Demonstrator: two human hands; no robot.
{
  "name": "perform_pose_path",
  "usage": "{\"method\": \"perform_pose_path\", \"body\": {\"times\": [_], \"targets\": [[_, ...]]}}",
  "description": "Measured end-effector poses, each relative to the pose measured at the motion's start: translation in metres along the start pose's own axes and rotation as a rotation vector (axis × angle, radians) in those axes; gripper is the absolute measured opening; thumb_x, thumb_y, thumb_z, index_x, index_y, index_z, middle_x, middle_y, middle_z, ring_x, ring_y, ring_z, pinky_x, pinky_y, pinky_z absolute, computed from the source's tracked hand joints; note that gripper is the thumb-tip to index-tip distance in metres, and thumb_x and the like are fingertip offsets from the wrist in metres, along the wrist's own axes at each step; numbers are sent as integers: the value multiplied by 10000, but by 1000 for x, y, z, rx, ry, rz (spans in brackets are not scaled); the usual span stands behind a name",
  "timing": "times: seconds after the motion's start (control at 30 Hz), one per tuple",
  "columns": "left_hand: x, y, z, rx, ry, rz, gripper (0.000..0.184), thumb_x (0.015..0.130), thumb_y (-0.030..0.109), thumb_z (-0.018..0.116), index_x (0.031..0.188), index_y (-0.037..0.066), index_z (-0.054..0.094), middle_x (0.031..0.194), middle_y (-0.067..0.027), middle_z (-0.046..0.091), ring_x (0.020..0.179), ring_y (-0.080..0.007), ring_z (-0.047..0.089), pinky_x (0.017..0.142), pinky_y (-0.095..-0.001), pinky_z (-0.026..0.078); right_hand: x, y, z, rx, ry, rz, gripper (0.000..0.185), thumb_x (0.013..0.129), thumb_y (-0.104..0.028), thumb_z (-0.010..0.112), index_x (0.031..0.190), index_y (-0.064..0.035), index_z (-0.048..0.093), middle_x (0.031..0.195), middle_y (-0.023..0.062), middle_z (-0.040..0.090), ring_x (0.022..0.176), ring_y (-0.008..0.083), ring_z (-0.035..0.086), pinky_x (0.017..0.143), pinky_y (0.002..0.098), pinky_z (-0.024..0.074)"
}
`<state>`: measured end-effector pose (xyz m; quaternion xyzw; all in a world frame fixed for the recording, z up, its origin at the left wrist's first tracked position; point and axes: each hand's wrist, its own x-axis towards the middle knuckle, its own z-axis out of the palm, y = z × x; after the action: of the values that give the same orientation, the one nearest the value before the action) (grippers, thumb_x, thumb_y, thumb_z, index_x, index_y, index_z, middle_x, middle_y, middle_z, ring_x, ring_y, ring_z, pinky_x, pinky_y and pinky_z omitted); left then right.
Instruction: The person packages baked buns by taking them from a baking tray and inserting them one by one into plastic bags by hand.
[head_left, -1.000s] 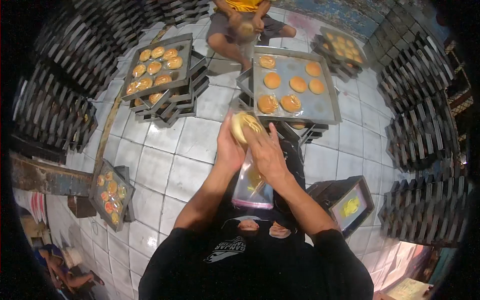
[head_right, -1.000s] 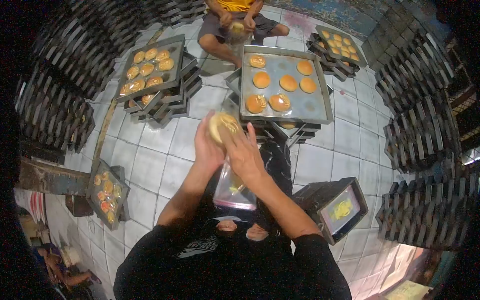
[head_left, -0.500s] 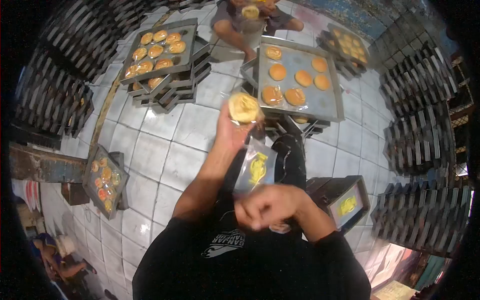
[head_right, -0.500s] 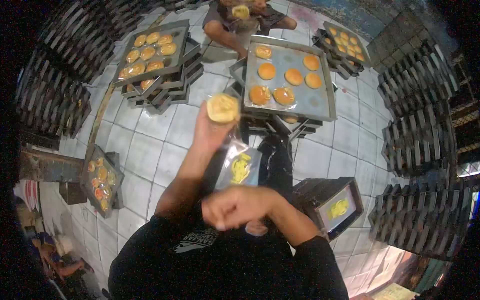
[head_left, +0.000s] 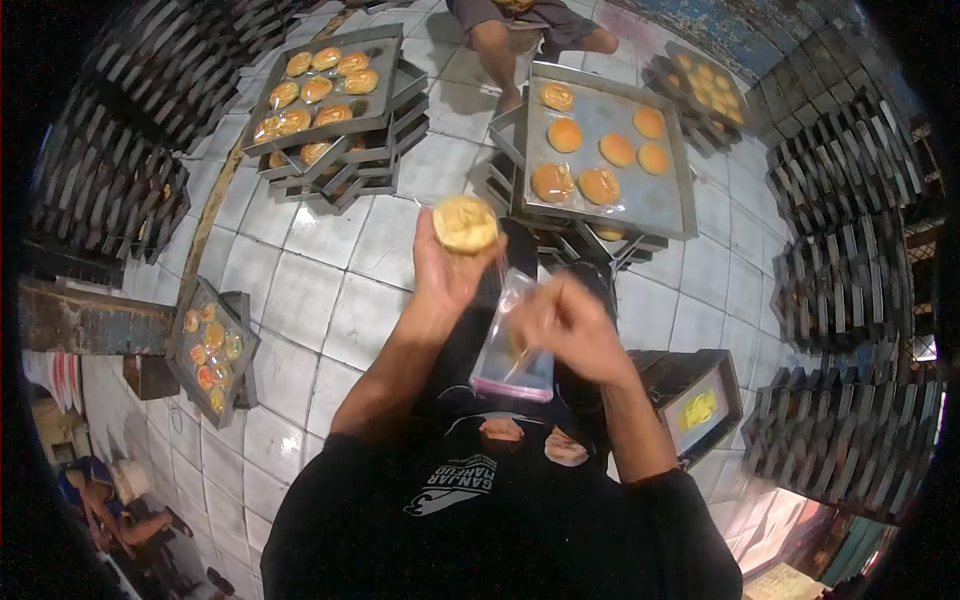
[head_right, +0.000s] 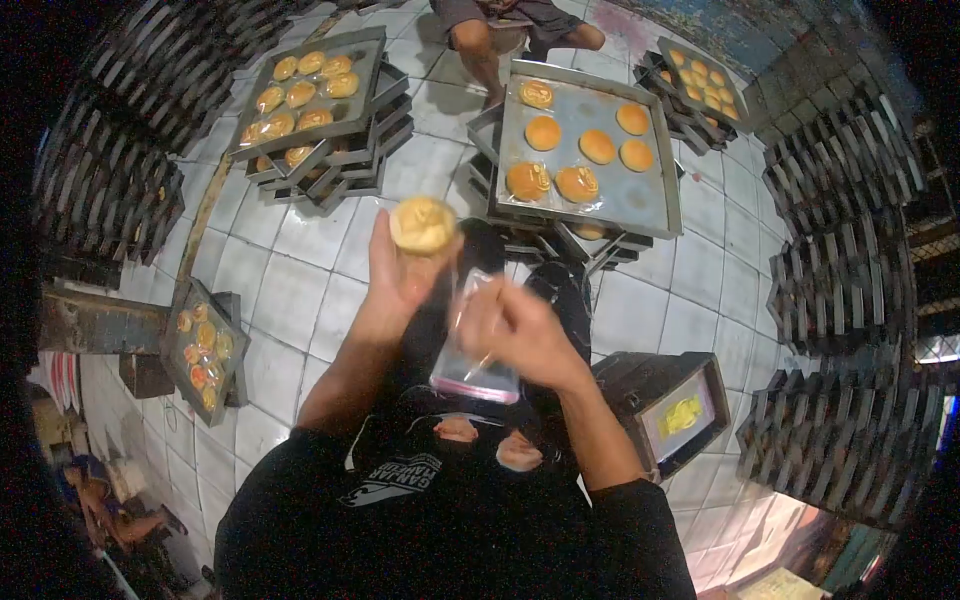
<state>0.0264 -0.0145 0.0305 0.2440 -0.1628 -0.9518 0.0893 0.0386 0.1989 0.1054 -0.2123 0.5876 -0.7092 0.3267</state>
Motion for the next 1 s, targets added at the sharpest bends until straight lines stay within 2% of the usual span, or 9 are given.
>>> {"method": "perform_pose_path", "body": {"times": [0.07,0.13,0.2,0.33,0.5,0.63,0.73,0.93,1.0], "targets": [[-48,-12,14,-27,-166,-227,544,1097,434,307,1411,56,540,1307,-177,644,1148,-323,660,989,-513,545,19,-5,-4,-1164,351,-670,355,825,-74,802,1102,12,596,1054,162,657,965,370,668,851,462,549],[-57,-13,10,17,-219,-356,554,1112,428,308,1474,44,477,1364,-188,610,1174,-313,653,1020,-484,529,15,10,-6,-1015,276,-669,410,797,-76,799,1164,-2,633,1097,145,659,993,397,644,864,436,547],[-43,-12,-1,365,-162,-47,532,1115,405,360,1466,24,487,1356,-169,619,1169,-277,657,1019,-430,526,19,7,-3,-1019,204,-650,322,813,-73,795,1101,-7,667,1134,158,668,1018,357,668,843,387,553],[-12,-11,-15,647,-369,112,430,1105,307,489,1387,-1,590,1226,-107,695,1110,-209,685,999,-328,530,56,27,-29,-684,462,-149,216,952,-171,698,1108,-23,687,962,181,703,851,343,708,736,393,565],[8,-25,-16,943,-324,694,199,1060,158,582,991,8,693,919,-43,696,823,-101,627,756,-257,511,62,18,-26,-1031,362,-509,204,990,-205,670,949,-7,698,765,144,676,729,208,690,647,363,528],[-12,-13,18,670,-98,437,254,1037,200,619,843,37,637,776,15,646,637,-43,546,564,-212,425,72,10,-39,-522,468,-99,276,1006,-228,673,877,15,692,671,-28,547,630,70,488,565,269,399],[2,-3,-2,691,-62,413,236,1052,213,598,922,23,649,851,-16,653,739,-71,586,660,-239,477,73,0,-51,-31,408,77,333,1007,-265,682,758,-49,631,649,-78,487,577,43,407,529,250,319],[-21,0,7,802,-28,380,284,1043,204,599,853,4,666,836,-13,621,774,-74,567,654,-238,442,78,11,-56,-196,353,137,341,1024,-315,657,766,-96,607,639,-81,449,562,33,364,520,229,286],[-1,3,-10,1121,17,834,278,1036,178,603,842,-9,667,976,-70,630,920,-120,586,756,-278,466,81,10,-61,-101,349,113,344,1018,-330,663,778,-92,601,628,-75,441,549,37,361,505,234,289]]}}
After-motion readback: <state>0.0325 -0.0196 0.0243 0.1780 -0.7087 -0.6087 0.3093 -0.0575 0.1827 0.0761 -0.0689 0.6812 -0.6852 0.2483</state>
